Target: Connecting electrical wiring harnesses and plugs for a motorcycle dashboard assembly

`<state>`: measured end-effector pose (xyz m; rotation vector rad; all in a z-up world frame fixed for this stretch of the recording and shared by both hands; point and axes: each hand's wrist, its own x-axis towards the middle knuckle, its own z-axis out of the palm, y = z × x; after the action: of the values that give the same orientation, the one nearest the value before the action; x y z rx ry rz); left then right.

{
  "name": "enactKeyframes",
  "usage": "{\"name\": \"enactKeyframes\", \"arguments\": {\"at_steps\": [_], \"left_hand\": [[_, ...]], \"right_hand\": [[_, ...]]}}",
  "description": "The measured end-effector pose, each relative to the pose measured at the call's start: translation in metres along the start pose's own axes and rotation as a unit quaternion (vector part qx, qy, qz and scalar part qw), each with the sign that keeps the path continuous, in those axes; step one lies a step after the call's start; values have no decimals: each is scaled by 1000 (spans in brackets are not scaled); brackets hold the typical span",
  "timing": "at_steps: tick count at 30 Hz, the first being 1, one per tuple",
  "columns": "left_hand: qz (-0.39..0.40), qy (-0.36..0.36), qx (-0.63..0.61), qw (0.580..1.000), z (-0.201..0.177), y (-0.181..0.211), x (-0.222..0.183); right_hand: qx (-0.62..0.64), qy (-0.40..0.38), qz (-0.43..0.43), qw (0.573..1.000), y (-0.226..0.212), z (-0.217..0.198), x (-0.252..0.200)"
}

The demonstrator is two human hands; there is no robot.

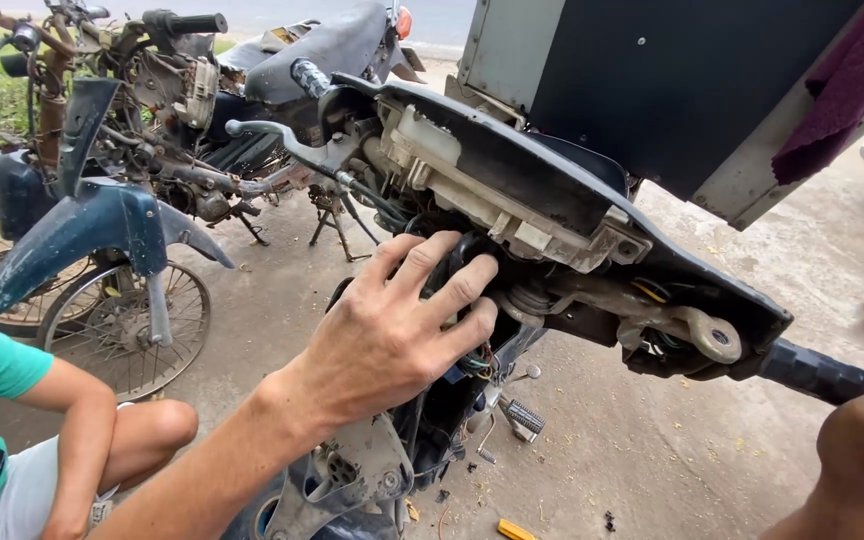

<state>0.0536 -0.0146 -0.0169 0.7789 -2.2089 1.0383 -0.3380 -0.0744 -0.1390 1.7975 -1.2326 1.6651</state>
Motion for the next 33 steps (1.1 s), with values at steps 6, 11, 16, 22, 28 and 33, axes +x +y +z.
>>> {"name": "enactKeyframes", "arguments": {"at_steps": [6, 11, 16, 22, 28, 33], "left_hand": [[11, -19, 4, 1000, 2, 7, 4], [18, -16, -4, 1000, 9, 15, 7], [26, -17, 16, 999, 15, 24, 8], [32, -19, 20, 999, 17, 26, 11], [37, -26, 32, 998, 17, 32, 13], [23, -39, 69, 997, 18, 41, 16]], "right_hand": [[15, -29, 126, 991, 36, 7, -19], [44, 8, 82, 996, 74, 33, -16], [64, 30, 30, 997, 92, 61, -8], [87, 57, 13, 994, 93, 80, -3], [129, 82, 4, 988, 101, 97, -1], [164, 102, 23, 981, 108, 123, -2]]}}
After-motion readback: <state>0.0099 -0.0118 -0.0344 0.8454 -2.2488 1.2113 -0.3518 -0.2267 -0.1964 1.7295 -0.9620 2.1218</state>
